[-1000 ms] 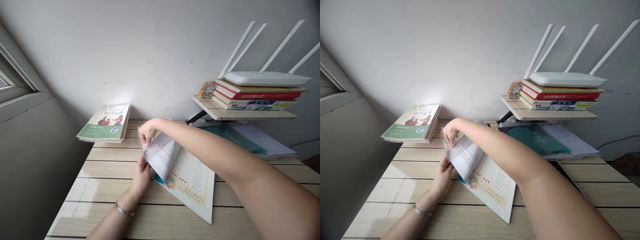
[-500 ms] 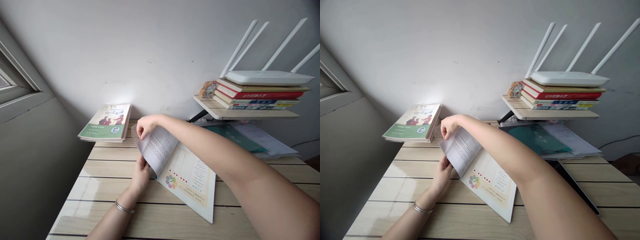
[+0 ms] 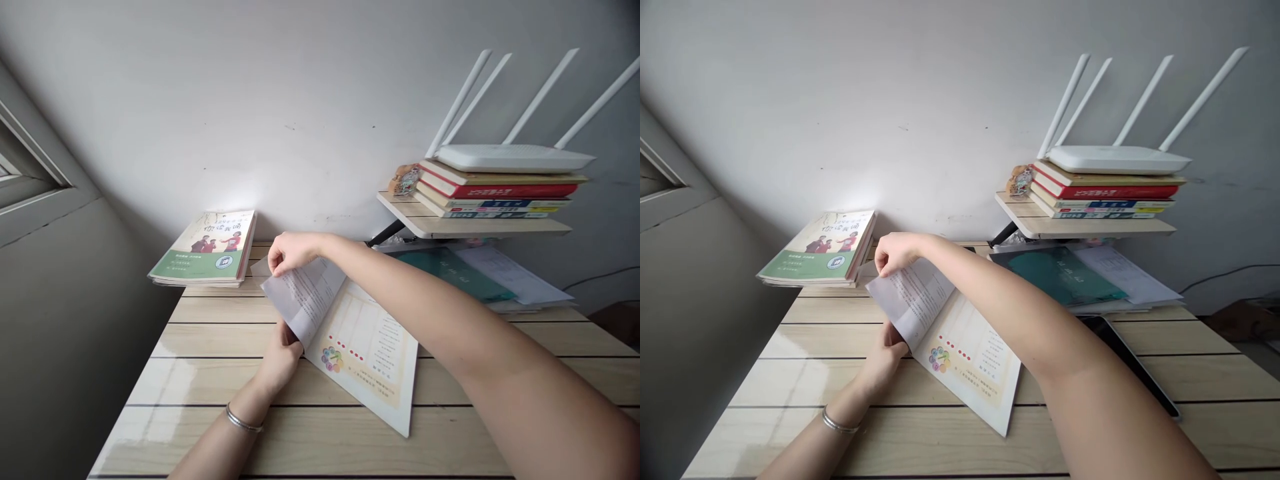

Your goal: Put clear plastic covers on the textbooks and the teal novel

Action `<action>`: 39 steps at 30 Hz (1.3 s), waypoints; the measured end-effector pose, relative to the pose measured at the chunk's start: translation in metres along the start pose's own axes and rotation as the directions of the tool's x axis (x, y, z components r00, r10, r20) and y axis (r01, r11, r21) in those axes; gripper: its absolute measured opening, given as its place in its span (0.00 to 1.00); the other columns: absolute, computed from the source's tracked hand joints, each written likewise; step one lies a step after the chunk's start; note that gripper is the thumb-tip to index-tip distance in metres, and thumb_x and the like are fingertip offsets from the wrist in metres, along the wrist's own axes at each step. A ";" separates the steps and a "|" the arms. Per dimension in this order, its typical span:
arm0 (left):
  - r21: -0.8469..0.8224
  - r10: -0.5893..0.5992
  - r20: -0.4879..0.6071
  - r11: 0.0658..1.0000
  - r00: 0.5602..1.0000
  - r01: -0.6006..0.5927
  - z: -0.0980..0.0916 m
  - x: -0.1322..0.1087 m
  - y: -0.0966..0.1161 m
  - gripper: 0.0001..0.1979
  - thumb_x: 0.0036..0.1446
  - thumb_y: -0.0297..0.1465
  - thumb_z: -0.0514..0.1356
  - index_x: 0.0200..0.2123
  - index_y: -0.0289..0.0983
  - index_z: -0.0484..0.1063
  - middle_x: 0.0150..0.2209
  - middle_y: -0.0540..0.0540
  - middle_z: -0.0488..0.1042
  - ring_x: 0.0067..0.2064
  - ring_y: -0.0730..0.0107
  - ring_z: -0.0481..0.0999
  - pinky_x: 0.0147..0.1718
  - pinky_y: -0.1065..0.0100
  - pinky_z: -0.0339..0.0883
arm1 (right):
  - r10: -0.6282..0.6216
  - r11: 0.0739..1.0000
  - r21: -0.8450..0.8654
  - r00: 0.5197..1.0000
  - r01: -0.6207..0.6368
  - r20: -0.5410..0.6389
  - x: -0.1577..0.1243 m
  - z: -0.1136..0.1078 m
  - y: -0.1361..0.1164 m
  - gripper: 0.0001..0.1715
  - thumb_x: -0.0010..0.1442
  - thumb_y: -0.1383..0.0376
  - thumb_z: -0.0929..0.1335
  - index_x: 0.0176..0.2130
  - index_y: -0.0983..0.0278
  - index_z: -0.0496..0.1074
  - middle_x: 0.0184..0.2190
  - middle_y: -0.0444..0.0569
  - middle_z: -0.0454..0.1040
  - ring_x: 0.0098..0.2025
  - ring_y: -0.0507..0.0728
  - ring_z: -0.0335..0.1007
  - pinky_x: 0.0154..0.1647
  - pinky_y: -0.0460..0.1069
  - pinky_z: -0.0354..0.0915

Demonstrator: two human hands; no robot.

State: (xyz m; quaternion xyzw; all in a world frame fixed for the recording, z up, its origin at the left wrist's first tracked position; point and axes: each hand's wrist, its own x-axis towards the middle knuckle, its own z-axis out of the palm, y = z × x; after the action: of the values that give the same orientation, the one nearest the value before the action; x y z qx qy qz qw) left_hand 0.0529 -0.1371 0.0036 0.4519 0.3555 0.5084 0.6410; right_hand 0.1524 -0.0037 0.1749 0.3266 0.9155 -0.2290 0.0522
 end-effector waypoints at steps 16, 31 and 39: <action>0.210 0.083 -0.167 0.977 0.982 -0.047 0.004 -0.002 -0.012 0.24 0.50 0.32 0.64 0.50 0.38 0.64 0.53 0.38 0.72 0.55 0.56 0.70 0.54 0.58 0.62 | 0.469 0.883 0.342 0.561 -0.323 -0.682 -0.061 0.043 0.129 0.18 0.59 0.70 0.61 0.46 0.64 0.73 0.49 0.54 0.71 0.47 0.56 0.69 0.50 0.49 0.62; 0.429 0.259 -0.154 0.887 0.953 -0.172 -0.043 0.006 0.005 0.12 0.51 0.29 0.57 0.40 0.36 0.72 0.39 0.45 0.77 0.42 0.62 0.74 0.46 0.63 0.64 | 0.321 0.939 -0.010 0.886 -0.344 -0.334 -0.055 -0.012 0.092 0.12 0.58 0.64 0.64 0.36 0.63 0.77 0.40 0.49 0.76 0.44 0.58 0.68 0.45 0.49 0.60; 0.487 0.286 -0.211 0.860 0.935 -0.153 -0.066 0.019 0.019 0.18 0.46 0.29 0.57 0.43 0.36 0.70 0.44 0.44 0.76 0.48 0.59 0.72 0.51 0.59 0.62 | 0.377 0.926 0.123 0.881 -0.356 -0.286 -0.065 -0.022 0.096 0.16 0.52 0.66 0.67 0.41 0.63 0.77 0.28 0.44 0.78 0.30 0.52 0.72 0.36 0.45 0.62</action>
State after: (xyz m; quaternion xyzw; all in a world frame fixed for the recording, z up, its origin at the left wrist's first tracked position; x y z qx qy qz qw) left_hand -0.0092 -0.1029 -0.0012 0.5540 0.4978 0.5370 0.3961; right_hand 0.2643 0.0347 0.1735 0.5268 0.8259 -0.1924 -0.0581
